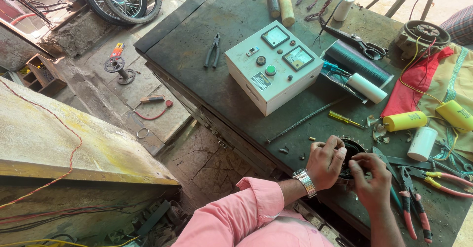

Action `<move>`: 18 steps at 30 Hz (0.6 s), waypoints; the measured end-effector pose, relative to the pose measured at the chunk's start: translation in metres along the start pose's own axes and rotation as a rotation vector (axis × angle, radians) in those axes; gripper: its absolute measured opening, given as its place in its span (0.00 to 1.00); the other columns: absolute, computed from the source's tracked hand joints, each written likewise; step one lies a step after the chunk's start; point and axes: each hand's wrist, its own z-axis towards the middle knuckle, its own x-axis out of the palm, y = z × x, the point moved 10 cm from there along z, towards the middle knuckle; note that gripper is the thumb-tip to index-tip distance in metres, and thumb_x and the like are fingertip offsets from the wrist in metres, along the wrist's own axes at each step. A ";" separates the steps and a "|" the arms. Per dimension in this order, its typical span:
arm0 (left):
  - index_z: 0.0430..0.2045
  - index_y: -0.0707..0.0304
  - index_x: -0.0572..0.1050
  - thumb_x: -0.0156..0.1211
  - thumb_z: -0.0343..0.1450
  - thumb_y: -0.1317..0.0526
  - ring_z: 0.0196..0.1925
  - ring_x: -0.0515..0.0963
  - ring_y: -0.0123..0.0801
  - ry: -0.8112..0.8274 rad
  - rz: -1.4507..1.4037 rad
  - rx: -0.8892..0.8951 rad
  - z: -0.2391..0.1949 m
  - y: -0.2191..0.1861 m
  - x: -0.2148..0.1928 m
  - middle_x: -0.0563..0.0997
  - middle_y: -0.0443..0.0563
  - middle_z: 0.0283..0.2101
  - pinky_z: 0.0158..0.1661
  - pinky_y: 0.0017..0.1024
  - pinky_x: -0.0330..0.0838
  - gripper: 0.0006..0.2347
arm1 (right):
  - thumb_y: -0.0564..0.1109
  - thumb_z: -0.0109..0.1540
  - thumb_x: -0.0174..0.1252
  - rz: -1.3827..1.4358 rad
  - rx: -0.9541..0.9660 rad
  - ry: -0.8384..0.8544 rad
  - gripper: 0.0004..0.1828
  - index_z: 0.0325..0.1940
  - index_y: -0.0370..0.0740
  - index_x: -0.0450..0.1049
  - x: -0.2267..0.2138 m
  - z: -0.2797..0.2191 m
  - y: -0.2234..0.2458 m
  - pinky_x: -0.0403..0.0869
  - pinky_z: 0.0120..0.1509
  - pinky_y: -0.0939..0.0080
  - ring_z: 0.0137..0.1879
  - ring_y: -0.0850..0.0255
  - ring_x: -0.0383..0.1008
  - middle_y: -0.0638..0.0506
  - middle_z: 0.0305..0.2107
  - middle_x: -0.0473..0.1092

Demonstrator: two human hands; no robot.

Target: The person uses a screwdriver and pliers to adjust and remove copper windings from a cylindrical electrical component on a workbench. They repeatedly pry and pull the wires while holding the component steady.

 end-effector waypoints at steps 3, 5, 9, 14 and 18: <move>0.44 0.61 0.68 0.43 0.80 0.56 0.34 0.81 0.41 0.002 -0.002 -0.003 -0.001 0.001 0.002 0.78 0.47 0.23 0.59 0.41 0.61 0.09 | 0.37 0.67 0.58 0.205 0.108 -0.044 0.06 0.48 0.34 0.73 0.000 -0.007 -0.029 0.70 0.40 0.69 0.36 0.68 0.72 0.50 0.31 0.75; 0.43 0.61 0.68 0.43 0.80 0.56 0.34 0.81 0.42 -0.010 -0.001 -0.002 -0.001 0.001 0.001 0.78 0.47 0.24 0.58 0.41 0.61 0.09 | 0.36 0.69 0.57 0.317 0.118 -0.078 0.04 0.47 0.33 0.72 -0.001 -0.010 -0.042 0.69 0.38 0.70 0.33 0.69 0.70 0.50 0.29 0.74; 0.43 0.60 0.69 0.43 0.81 0.56 0.35 0.80 0.44 -0.022 -0.006 0.013 -0.001 -0.002 0.000 0.78 0.49 0.26 0.59 0.40 0.62 0.09 | 0.36 0.70 0.56 0.536 0.094 -0.134 0.03 0.43 0.33 0.71 -0.004 -0.012 -0.053 0.70 0.36 0.70 0.30 0.69 0.71 0.50 0.24 0.72; 0.42 0.60 0.69 0.43 0.79 0.56 0.32 0.81 0.44 0.041 0.008 -0.028 0.004 -0.004 0.002 0.78 0.48 0.20 0.58 0.41 0.61 0.09 | 0.36 0.66 0.60 0.246 0.045 -0.136 0.02 0.43 0.34 0.75 -0.008 -0.006 -0.017 0.71 0.46 0.61 0.39 0.60 0.73 0.47 0.31 0.74; 0.45 0.60 0.69 0.44 0.80 0.57 0.35 0.82 0.44 0.047 0.041 0.022 0.006 -0.014 0.000 0.79 0.47 0.23 0.57 0.43 0.62 0.09 | 0.36 0.61 0.62 -0.263 -0.274 -0.127 0.11 0.49 0.39 0.78 -0.014 -0.009 0.060 0.68 0.67 0.51 0.57 0.51 0.75 0.46 0.47 0.77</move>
